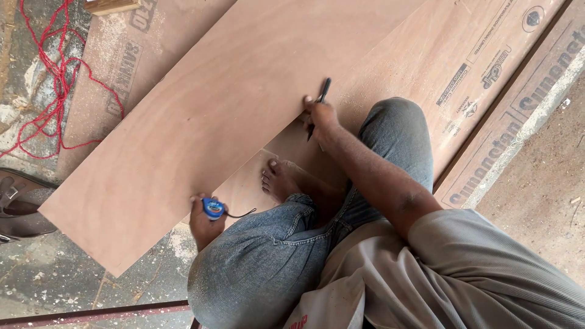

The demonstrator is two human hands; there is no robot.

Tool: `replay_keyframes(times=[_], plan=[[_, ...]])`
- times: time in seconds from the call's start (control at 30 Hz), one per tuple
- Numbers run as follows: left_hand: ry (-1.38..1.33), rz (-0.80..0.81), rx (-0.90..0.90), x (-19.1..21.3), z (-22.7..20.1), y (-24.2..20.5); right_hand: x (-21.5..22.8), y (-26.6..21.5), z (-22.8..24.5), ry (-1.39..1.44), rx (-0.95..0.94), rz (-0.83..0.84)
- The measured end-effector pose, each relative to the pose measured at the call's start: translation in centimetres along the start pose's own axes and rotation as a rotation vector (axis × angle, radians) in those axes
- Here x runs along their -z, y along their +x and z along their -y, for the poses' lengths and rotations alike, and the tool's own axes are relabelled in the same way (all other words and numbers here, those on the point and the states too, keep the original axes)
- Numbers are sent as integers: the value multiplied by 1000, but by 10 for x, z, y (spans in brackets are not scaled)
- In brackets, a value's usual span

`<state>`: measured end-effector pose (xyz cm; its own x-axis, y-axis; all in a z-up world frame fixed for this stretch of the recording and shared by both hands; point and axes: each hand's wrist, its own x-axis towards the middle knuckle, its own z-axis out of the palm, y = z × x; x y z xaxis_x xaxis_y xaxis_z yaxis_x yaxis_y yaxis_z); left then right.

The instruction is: Measuring and marking plywood sheets using a measuring tape and pencil for a woodworking project.

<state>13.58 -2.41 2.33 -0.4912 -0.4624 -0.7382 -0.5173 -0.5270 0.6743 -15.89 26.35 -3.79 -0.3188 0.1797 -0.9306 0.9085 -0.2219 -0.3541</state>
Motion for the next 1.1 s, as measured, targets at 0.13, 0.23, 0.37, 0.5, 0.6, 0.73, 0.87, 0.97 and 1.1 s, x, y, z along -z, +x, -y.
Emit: replay_keyframes(times=[0.13, 0.23, 0.37, 0.5, 0.6, 0.73, 0.87, 0.97, 1.1], plan=[[-108, 182, 8, -53, -9, -4, 17, -37, 56, -40, 90, -61], [-379, 159, 229, -79, -15, 18, 20, -77, 63, -245, 265, -186], [-8, 453, 283, -74, 11, 53, 22, -95, 20, -560, 364, 191], [214, 617, 189, -88, -15, 53, -4, -107, -32, -1108, 552, 683], [291, 695, 198, -101, -27, 48, -20, -120, -53, -1150, 563, 767], [813, 671, -257, -107, -32, 53, -31, -107, -58, -1051, 421, 852], [918, 681, -177, -111, -59, 33, -22, -88, -47, -999, 122, 921], [1068, 578, -45, -77, -59, 38, 2, -73, 7, -703, 77, 926], [1129, 177, -84, 46, -39, 66, 70, -43, 170, -544, 395, 380]])
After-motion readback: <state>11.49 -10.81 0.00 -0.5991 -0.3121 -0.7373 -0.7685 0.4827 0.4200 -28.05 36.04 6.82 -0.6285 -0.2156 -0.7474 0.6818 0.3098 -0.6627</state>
